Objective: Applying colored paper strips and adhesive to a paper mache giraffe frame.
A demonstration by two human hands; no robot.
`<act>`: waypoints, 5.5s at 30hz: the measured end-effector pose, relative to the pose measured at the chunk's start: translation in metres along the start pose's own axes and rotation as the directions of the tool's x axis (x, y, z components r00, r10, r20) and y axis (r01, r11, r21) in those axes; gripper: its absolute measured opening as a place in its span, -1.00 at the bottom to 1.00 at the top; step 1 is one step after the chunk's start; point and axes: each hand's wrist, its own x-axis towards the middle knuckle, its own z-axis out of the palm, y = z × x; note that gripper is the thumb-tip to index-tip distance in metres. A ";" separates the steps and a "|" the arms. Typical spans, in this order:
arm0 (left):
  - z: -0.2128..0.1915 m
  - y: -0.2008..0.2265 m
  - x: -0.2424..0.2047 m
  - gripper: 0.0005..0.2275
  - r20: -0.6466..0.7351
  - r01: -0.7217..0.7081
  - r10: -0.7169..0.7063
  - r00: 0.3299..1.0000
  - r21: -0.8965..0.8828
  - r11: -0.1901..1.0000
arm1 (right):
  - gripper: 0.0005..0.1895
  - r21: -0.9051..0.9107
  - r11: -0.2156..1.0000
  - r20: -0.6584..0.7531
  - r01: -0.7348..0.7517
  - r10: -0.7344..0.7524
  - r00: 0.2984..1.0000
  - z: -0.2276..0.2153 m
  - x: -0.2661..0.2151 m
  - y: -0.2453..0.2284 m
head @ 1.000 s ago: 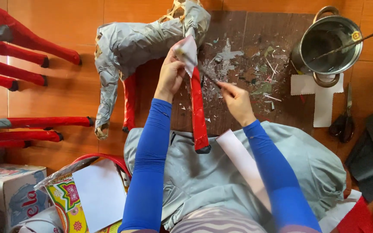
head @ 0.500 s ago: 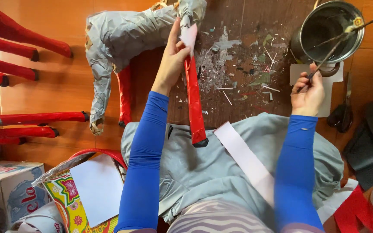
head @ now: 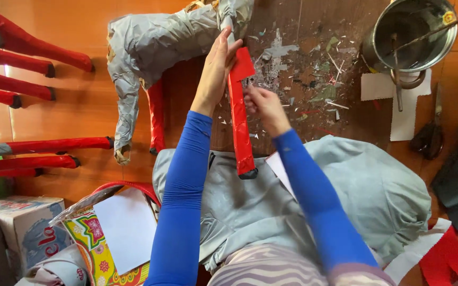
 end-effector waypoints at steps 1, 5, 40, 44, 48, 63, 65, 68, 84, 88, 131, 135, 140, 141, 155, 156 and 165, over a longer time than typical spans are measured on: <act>0.000 -0.001 0.000 -0.35 -0.002 0.003 -0.003 1.000 0.004 1.000 | -0.76 0.004 1.000 0.002 -0.003 0.003 1.000 0.011 0.012 0.003; -0.006 -0.014 0.004 -0.42 -0.036 0.007 -0.011 0.999 -0.105 0.994 | -0.83 0.273 0.939 -0.142 0.210 -0.177 0.974 0.037 0.045 0.013; -0.162 -0.032 -0.326 -0.55 -0.635 -0.004 -0.188 0.750 -0.289 0.957 | -0.69 0.665 0.676 0.598 -0.319 -0.225 0.769 0.036 0.080 0.006; -0.164 0.012 -0.323 -0.60 -0.741 -0.178 -0.181 0.647 -0.377 0.909 | -0.38 0.547 0.789 0.501 -0.281 -0.040 0.864 0.020 0.006 0.026; -0.174 0.022 -0.300 -0.61 -0.713 -0.262 -0.024 0.700 -0.288 0.921 | -0.21 0.355 0.914 0.559 -0.199 -0.037 0.829 0.020 -0.121 0.023; 0.002 -0.041 -0.198 -0.62 -0.205 0.151 -0.293 0.934 -0.515 0.844 | -0.54 0.157 0.925 -0.210 0.346 -0.311 0.927 -0.171 -0.215 -0.123; 0.019 -0.032 -0.212 -0.63 -0.134 0.209 -0.322 0.937 -0.525 0.825 | -0.59 0.091 0.932 -0.274 0.352 -0.316 0.908 -0.181 -0.235 -0.116; 0.024 -0.029 -0.223 -0.66 -0.021 0.304 -0.364 0.931 -0.508 0.806 | -0.70 -0.048 0.925 -0.326 0.376 -0.370 0.870 -0.185 -0.240 -0.088; 0.002 -0.241 -0.187 -0.68 -0.241 0.230 -0.233 0.942 -0.041 0.972 | -0.35 -0.381 0.920 0.028 0.091 -0.087 0.996 0.023 -0.167 -0.006; -0.004 -0.229 -0.195 -0.70 -0.198 0.174 -0.168 0.966 0.008 0.985 | -0.39 -0.090 0.990 0.043 0.106 -0.103 0.994 0.018 -0.155 0.022; 0.089 -0.146 -0.312 -0.64 0.327 -0.331 0.074 0.942 0.942 0.050 | -0.67 -0.768 0.077 -0.360 -0.635 -0.873 0.329 -0.488 -0.250 -0.051; 0.092 -0.146 -0.312 -0.67 0.305 -0.311 0.078 0.949 0.947 0.076 | -0.74 -0.894 0.238 -0.284 -0.379 -0.956 0.071 -0.481 -0.266 -0.062; 0.095 -0.147 -0.312 -0.69 0.301 -0.311 0.114 0.947 0.946 0.089 | -0.59 -0.929 0.272 -0.307 -0.249 -0.946 0.110 -0.434 -0.292 -0.077; 0.095 -0.148 -0.311 -0.70 0.304 -0.315 0.114 0.946 0.945 0.087 | -0.56 -0.929 0.231 -0.272 -0.288 -0.956 0.112 -0.432 -0.294 -0.077; 0.170 -0.132 -0.268 -0.47 0.168 -0.180 0.103 0.980 0.551 0.815 | -0.60 -0.941 -0.115 0.268 0.319 -0.828 0.492 -0.111 -0.301 -0.018; 0.171 -0.152 -0.262 -0.53 0.096 -0.035 -0.012 0.995 0.476 0.879 | -0.60 -0.921 -0.084 0.290 0.379 -0.800 0.526 -0.090 -0.306 -0.014; 0.103 -0.138 -0.286 -0.65 0.027 0.387 -0.407 0.913 -0.372 0.844 | -0.70 -0.493 0.673 -0.471 0.551 -0.739 0.481 -0.249 -0.316 -0.023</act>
